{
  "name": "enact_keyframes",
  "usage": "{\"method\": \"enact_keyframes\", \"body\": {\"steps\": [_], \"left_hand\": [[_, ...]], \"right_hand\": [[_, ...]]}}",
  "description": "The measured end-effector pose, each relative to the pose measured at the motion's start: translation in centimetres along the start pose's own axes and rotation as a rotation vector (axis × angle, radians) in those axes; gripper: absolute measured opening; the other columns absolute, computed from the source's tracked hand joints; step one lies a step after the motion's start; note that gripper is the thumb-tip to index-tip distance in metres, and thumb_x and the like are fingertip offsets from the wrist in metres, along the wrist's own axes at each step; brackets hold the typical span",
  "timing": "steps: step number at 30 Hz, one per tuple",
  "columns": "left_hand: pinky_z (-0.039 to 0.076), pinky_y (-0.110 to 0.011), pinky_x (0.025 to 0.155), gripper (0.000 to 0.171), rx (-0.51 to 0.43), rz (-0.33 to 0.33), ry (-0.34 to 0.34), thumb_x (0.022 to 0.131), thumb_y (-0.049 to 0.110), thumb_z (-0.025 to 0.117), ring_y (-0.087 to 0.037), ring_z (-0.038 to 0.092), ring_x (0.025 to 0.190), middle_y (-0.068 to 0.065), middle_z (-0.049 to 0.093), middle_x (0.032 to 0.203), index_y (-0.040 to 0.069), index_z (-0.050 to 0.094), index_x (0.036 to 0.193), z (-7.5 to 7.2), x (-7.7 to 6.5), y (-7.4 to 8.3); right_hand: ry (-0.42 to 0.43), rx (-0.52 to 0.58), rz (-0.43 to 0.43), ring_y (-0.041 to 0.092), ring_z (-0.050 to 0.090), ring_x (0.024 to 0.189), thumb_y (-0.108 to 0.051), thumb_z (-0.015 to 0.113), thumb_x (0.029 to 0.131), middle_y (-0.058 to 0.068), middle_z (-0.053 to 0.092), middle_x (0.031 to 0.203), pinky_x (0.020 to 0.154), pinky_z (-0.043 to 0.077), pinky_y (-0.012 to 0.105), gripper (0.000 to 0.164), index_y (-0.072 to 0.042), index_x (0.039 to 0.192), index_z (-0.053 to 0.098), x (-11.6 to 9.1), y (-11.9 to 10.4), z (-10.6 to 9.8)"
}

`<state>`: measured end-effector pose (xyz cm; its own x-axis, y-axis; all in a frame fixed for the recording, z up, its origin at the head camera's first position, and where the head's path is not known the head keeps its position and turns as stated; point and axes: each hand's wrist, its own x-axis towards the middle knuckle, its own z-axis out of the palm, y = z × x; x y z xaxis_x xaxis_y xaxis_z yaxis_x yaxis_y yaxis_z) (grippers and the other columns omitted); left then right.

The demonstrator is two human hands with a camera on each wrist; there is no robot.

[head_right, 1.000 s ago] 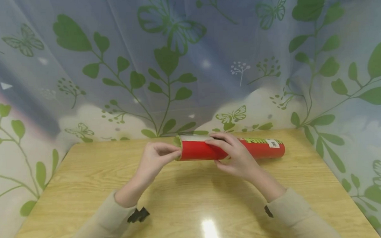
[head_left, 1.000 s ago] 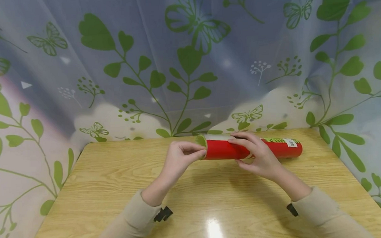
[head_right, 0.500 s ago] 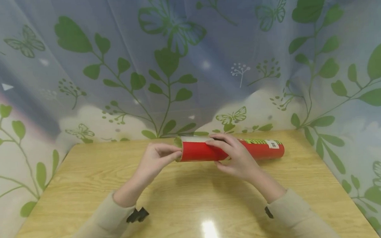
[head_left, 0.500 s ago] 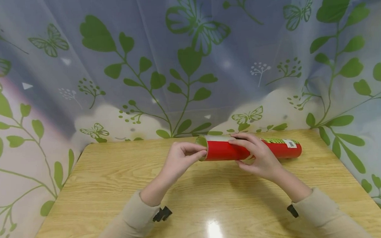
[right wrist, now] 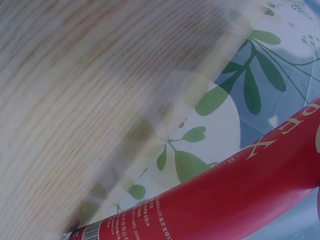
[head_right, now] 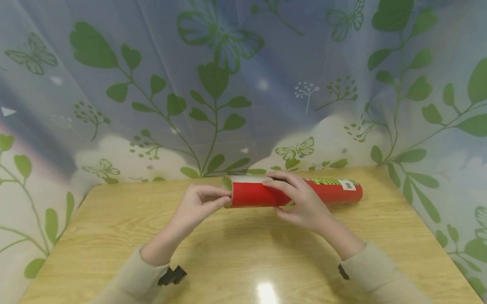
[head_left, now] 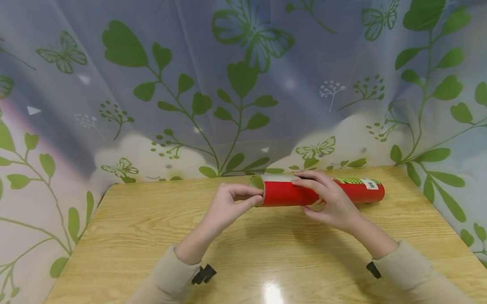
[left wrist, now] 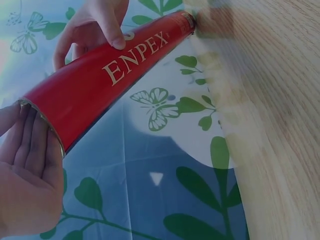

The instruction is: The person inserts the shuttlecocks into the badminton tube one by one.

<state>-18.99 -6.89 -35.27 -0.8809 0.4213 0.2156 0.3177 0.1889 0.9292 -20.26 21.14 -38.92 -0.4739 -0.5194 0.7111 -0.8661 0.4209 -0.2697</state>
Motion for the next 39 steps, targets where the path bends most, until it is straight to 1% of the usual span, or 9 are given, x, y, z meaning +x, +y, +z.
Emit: {"method": "enact_keyframes", "body": {"steps": [10, 16, 20, 25, 27, 30, 32, 34, 39], "left_hand": [[0.057, -0.032, 0.077, 0.016, -0.077, -0.012, 0.035, 0.083, 0.014, 0.073, -0.015, 0.068, 0.088, -0.004, 0.073, 0.097, 0.010, 0.075, 0.099, -0.2, -0.2, -0.3], [0.057, -0.033, 0.079, 0.016, -0.162, -0.001, 0.030, 0.083, 0.011, 0.073, -0.018, 0.069, 0.089, -0.008, 0.072, 0.100, 0.007, 0.074, 0.099, -1.0, -0.4, -0.9], [0.056, -0.036, 0.081, 0.017, -0.180, 0.014, 0.030, 0.083, 0.010, 0.073, -0.019, 0.070, 0.089, -0.009, 0.072, 0.099, 0.005, 0.073, 0.099, -1.8, -0.6, -1.4], [0.056, -0.035, 0.081, 0.018, -0.166, 0.012, 0.045, 0.083, 0.013, 0.073, -0.026, 0.069, 0.092, -0.008, 0.072, 0.099, 0.005, 0.072, 0.099, -2.9, -1.0, -2.1], [0.056, -0.034, 0.081, 0.018, -0.157, 0.002, 0.056, 0.084, 0.014, 0.073, -0.028, 0.068, 0.093, -0.008, 0.072, 0.099, 0.005, 0.072, 0.099, -3.2, -1.3, -2.3], [0.056, -0.031, 0.082, 0.019, -0.140, -0.012, 0.077, 0.084, 0.015, 0.073, -0.026, 0.069, 0.092, -0.010, 0.072, 0.099, 0.004, 0.072, 0.099, -3.7, -1.6, -2.6], [0.056, -0.030, 0.082, 0.018, -0.126, -0.026, 0.093, 0.084, 0.015, 0.072, -0.022, 0.069, 0.091, -0.010, 0.072, 0.100, 0.004, 0.072, 0.099, -4.0, -1.8, -2.9], [0.056, -0.029, 0.082, 0.018, -0.114, -0.032, 0.111, 0.084, 0.014, 0.072, -0.019, 0.069, 0.090, -0.010, 0.072, 0.099, 0.004, 0.072, 0.098, -4.4, -1.9, -3.2], [0.056, -0.029, 0.082, 0.018, -0.112, -0.043, 0.153, 0.085, 0.012, 0.071, -0.018, 0.070, 0.090, -0.010, 0.072, 0.098, 0.001, 0.071, 0.099, -5.1, -2.2, -4.1]], "right_hand": [[-0.011, -0.016, 0.004, 0.027, 0.049, 0.119, 0.001, 0.078, 0.064, 0.016, 0.051, 0.132, 0.097, 0.037, 0.011, 0.072, -0.008, 0.132, 0.054, 0.1, 0.1, 0.2], [-0.029, -0.028, 0.001, 0.026, 0.048, 0.119, 0.001, 0.078, 0.065, 0.015, 0.051, 0.132, 0.099, 0.036, 0.012, 0.073, -0.010, 0.132, 0.054, 0.0, 0.2, 0.4], [-0.043, -0.033, 0.005, 0.025, 0.048, 0.120, 0.001, 0.078, 0.065, 0.014, 0.051, 0.133, 0.100, 0.035, 0.012, 0.074, -0.011, 0.134, 0.053, -0.1, 0.4, 0.6], [-0.058, -0.050, -0.001, 0.025, 0.047, 0.121, 0.000, 0.075, 0.066, 0.013, 0.051, 0.133, 0.097, 0.039, 0.016, 0.071, -0.013, 0.133, 0.053, -0.1, 0.6, 1.0], [-0.067, -0.063, -0.004, 0.025, 0.047, 0.121, -0.001, 0.074, 0.067, 0.011, 0.050, 0.134, 0.090, 0.042, 0.015, 0.070, -0.013, 0.133, 0.053, -0.1, 0.7, 1.1], [-0.088, -0.093, -0.003, 0.024, 0.048, 0.120, -0.004, 0.073, 0.068, 0.009, 0.050, 0.135, 0.082, 0.045, 0.019, 0.070, -0.015, 0.134, 0.053, 0.0, 0.7, 1.3], [-0.103, -0.116, -0.002, 0.022, 0.048, 0.120, -0.006, 0.073, 0.069, 0.008, 0.050, 0.134, 0.080, 0.046, 0.022, 0.070, -0.017, 0.135, 0.052, 0.0, 0.7, 1.5], [-0.112, -0.134, -0.005, 0.022, 0.049, 0.119, -0.007, 0.073, 0.069, 0.008, 0.051, 0.134, 0.084, 0.047, 0.029, 0.070, -0.018, 0.135, 0.052, 0.2, 0.7, 1.6], [-0.131, -0.152, -0.006, 0.020, 0.050, 0.118, -0.010, 0.073, 0.070, 0.006, 0.051, 0.133, 0.086, 0.048, 0.033, 0.069, -0.020, 0.135, 0.052, 0.6, 0.8, 2.2]]}}
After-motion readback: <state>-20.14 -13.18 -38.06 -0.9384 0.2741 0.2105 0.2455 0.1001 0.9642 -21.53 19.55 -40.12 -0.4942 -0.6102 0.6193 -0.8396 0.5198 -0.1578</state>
